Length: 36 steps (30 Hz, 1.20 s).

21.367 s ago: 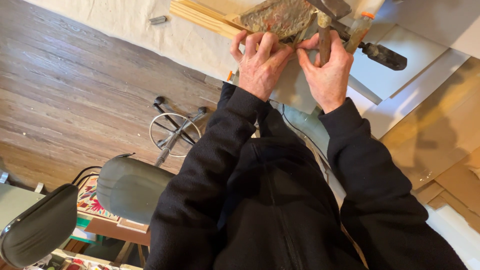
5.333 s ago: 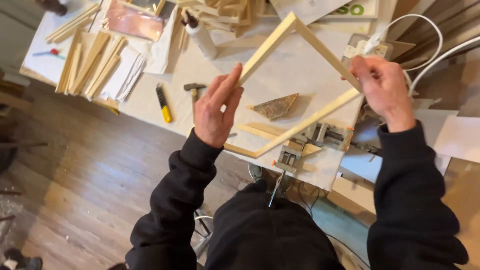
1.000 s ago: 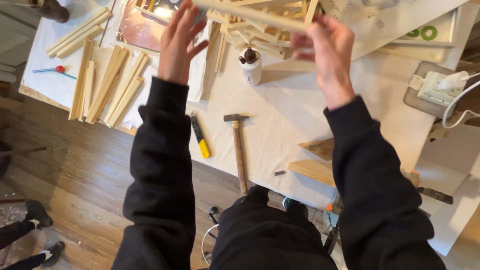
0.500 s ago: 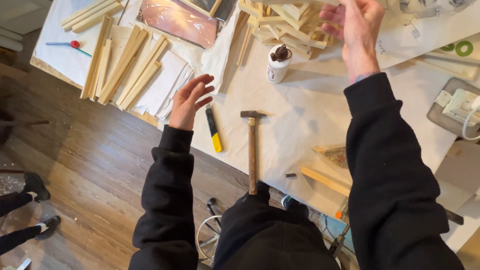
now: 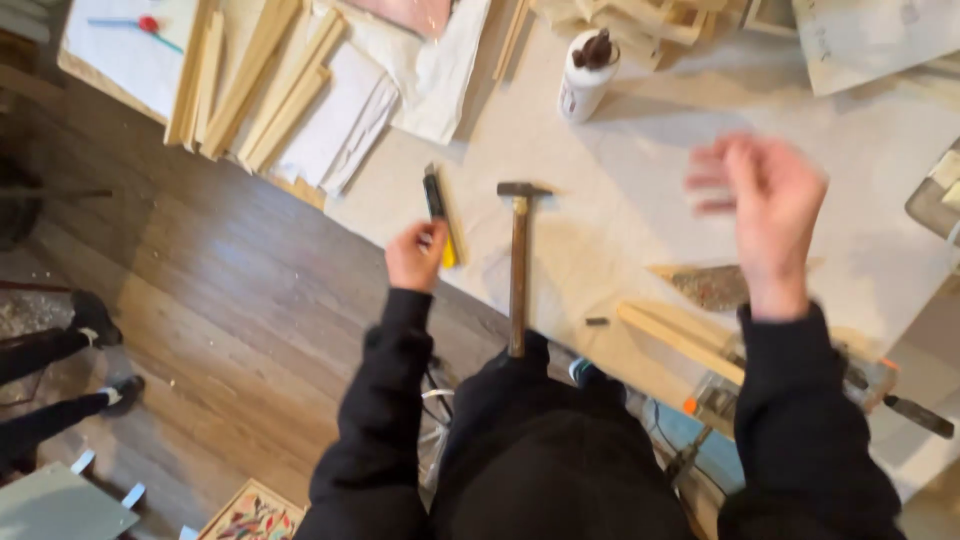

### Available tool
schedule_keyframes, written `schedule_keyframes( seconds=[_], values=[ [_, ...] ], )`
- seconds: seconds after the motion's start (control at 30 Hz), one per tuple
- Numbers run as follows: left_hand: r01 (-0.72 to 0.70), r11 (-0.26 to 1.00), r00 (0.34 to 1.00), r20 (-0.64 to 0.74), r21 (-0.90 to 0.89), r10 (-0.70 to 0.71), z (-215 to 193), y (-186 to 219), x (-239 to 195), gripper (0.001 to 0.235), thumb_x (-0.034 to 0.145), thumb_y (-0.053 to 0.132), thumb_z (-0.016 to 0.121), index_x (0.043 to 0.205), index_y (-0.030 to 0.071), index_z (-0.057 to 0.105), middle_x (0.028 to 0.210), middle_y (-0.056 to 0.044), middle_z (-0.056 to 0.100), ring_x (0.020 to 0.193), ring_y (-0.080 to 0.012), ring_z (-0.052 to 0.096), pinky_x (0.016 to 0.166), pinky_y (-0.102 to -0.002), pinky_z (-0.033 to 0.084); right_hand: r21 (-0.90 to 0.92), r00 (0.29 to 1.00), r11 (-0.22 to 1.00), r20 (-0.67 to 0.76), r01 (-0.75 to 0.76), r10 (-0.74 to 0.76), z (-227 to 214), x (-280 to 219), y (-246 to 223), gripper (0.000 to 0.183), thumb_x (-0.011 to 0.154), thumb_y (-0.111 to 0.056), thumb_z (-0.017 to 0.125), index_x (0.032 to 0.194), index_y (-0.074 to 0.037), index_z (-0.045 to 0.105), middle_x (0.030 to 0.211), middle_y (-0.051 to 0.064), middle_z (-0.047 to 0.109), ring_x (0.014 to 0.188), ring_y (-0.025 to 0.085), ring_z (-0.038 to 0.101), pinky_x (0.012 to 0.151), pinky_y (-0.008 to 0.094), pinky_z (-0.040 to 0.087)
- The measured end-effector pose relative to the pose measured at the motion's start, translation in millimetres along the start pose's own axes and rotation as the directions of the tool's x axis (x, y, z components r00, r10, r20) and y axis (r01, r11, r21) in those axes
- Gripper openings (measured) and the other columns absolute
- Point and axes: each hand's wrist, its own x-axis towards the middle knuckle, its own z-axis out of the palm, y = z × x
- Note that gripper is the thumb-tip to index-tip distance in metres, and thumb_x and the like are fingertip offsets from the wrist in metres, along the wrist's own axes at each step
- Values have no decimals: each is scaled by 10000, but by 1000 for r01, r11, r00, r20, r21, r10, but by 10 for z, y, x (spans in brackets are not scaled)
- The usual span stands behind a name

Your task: The person clamps a wooden picture frame in a corner vise, hammers a corner brace, then removes the clamp and fits mitered frame strips together. They apply wood glue from a bottle to a mitered joint, press the strips into a corner, and re-clamp the assembled frame in the vise.

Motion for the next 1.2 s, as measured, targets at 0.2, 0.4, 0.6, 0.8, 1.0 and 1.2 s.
schedule_keyframes(
  seconds=[0.2, 0.4, 0.6, 0.8, 1.0, 1.2],
  values=[
    [-48, 974, 981, -175, 220, 88, 23, 418, -290, 646, 723, 452, 859, 1204, 95, 617, 1085, -145, 637, 862, -330, 678, 669, -457, 553, 41, 988, 989, -55, -139, 141, -126, -957, 381, 116, 1104, -48, 624, 1155, 36, 686, 1056, 180, 752, 786, 184, 735, 640, 281, 569],
    [78, 968, 979, -204, 237, -29, 606, -719, 45, 479, 867, 443, 838, 1266, 240, 668, 1132, -34, 718, 994, -252, 725, 875, -429, 593, 224, 994, 969, 68, -103, 90, -111, -2013, 1062, 87, 982, -27, 640, 971, -10, 725, 855, 47, 703, 762, 88, 651, 702, 269, 577],
    [359, 607, 920, 379, -709, -101, 122, 743, -1125, 312, 1027, 108, 559, 1332, 40, 560, 1165, -103, 688, 998, -255, 736, 779, -406, 659, -296, 974, 942, 205, 156, -97, -252, -2647, 995, 243, 977, -111, 757, 743, -106, 692, 664, 60, 684, 585, 213, 662, 574, 334, 502],
    [749, 443, 480, 864, -493, 149, 759, 2059, -2794, 257, 1021, 90, 567, 1242, -38, 592, 1172, -154, 720, 1044, -282, 742, 889, -407, 619, -536, 977, 823, 24, 191, -211, -960, -2839, 709, 387, 982, -73, 675, 1367, -56, 648, 1310, 143, 676, 1027, 275, 717, 782, 340, 600],
    [705, 639, 298, 946, -308, 127, 1456, 2375, -3643, 284, 1001, 134, 702, 1233, 2, 604, 1123, -72, 710, 1004, -193, 702, 790, -356, 582, -702, 981, 700, -7, 135, -195, -1547, -3269, 1020, 561, 846, -23, 762, 1382, -145, 656, 1349, 115, 584, 1067, 278, 684, 889, 373, 597],
    [-692, 604, 397, 490, -396, 776, 1496, 2760, -3317, 402, 919, 261, 796, 1249, 99, 632, 1226, -114, 661, 1159, -354, 645, 970, -476, 540, -608, 982, 790, -92, 78, -167, -1836, -3382, 1364, 352, 939, -17, 758, 1260, -66, 623, 1370, 156, 651, 1223, 344, 676, 1005, 420, 581]
  ],
)
